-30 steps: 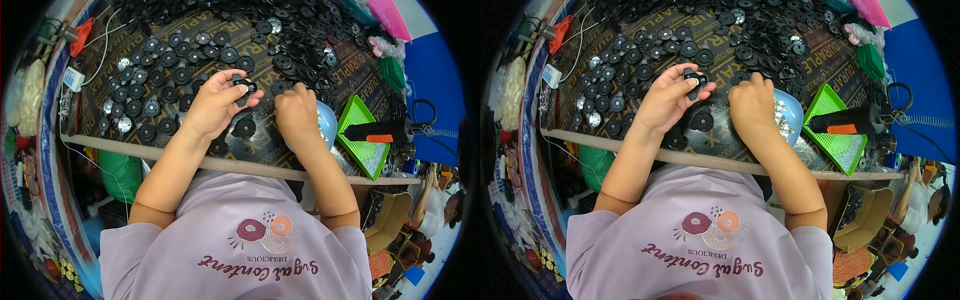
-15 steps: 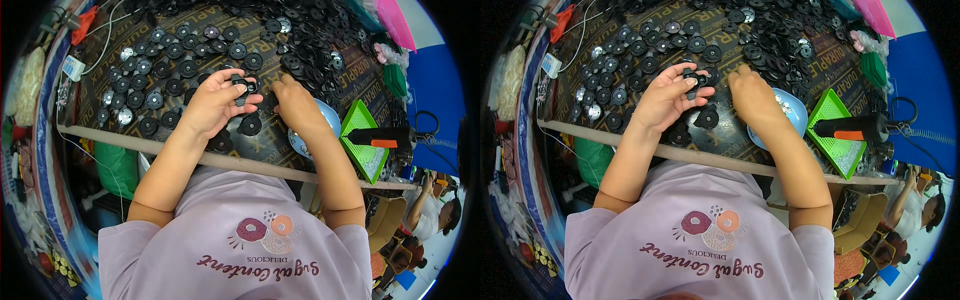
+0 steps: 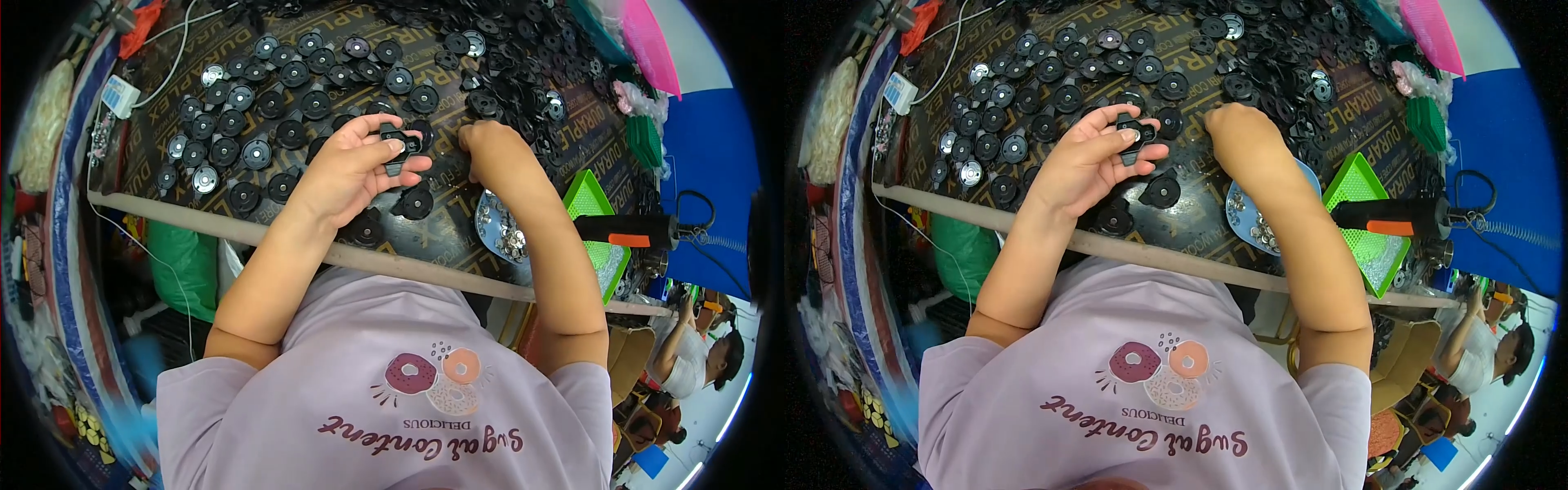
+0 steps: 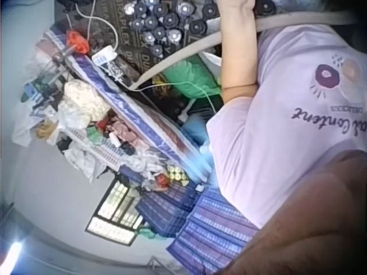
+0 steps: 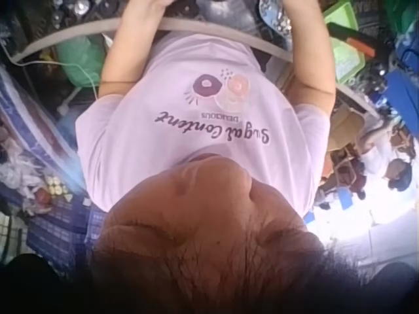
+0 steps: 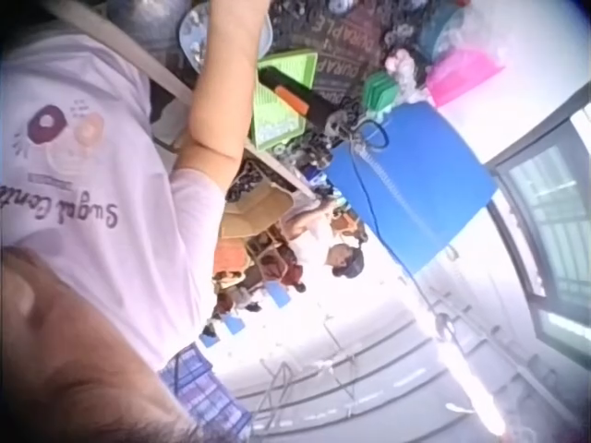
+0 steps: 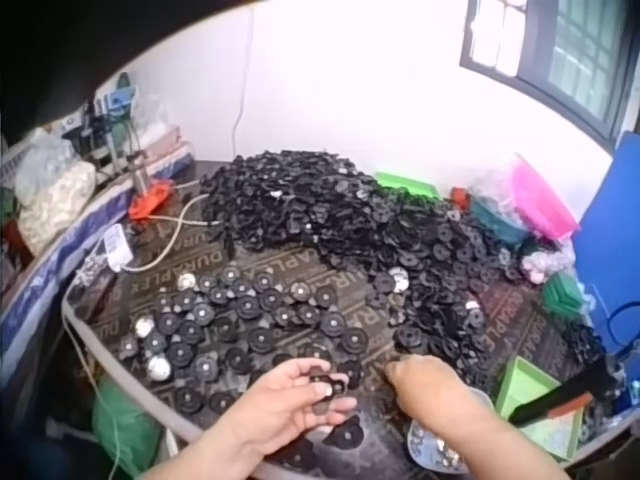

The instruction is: The person inserts small metallic pins into circular black plastic housings by hand at a workbench.

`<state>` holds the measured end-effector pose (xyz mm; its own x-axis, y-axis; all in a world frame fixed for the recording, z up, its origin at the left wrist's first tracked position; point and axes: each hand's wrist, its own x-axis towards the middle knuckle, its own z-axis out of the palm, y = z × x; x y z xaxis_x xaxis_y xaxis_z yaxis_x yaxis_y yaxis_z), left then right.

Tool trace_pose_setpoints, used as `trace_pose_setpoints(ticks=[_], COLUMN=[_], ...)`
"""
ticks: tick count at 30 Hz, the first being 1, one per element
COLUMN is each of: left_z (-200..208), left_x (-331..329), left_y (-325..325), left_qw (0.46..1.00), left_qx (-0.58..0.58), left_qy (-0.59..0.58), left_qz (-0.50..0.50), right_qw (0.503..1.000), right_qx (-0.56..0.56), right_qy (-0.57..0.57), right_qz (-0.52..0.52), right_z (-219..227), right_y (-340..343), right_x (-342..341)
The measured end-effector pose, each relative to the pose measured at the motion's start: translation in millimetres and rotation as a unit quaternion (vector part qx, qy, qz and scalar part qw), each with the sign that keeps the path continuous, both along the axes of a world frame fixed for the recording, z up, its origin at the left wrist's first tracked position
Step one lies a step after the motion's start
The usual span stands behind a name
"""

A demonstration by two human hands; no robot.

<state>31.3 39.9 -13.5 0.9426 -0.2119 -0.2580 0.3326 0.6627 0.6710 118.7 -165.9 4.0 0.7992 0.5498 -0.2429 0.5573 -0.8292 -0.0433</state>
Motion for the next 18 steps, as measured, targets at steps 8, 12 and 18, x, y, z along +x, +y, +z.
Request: trace_pose_setpoints(ticks=[8, 12, 18], left_z=[0.7, -4.0, -5.4], left_x=[-2.2, -2.0, -4.4], left_y=[3.6, 3.6, 0.9], left_qw=[1.0, 1.0, 1.0], left_qx=[-0.002, -0.012, -0.015], left_qy=[0.007, 0.005, 0.009], left_qz=[0.014, 0.009, 0.003], right_qw=[0.992, 0.998, 0.997], right_qx=[0.123, 0.059, 0.069], right_qy=[-0.021, 0.002, 0.037], right_qz=[-0.013, -0.007, -0.013], right_z=[8.7, 6.8, 2.2], right_y=[-1.4, 7.4, 6.3], right_x=[0.1, -4.8, 4.6])
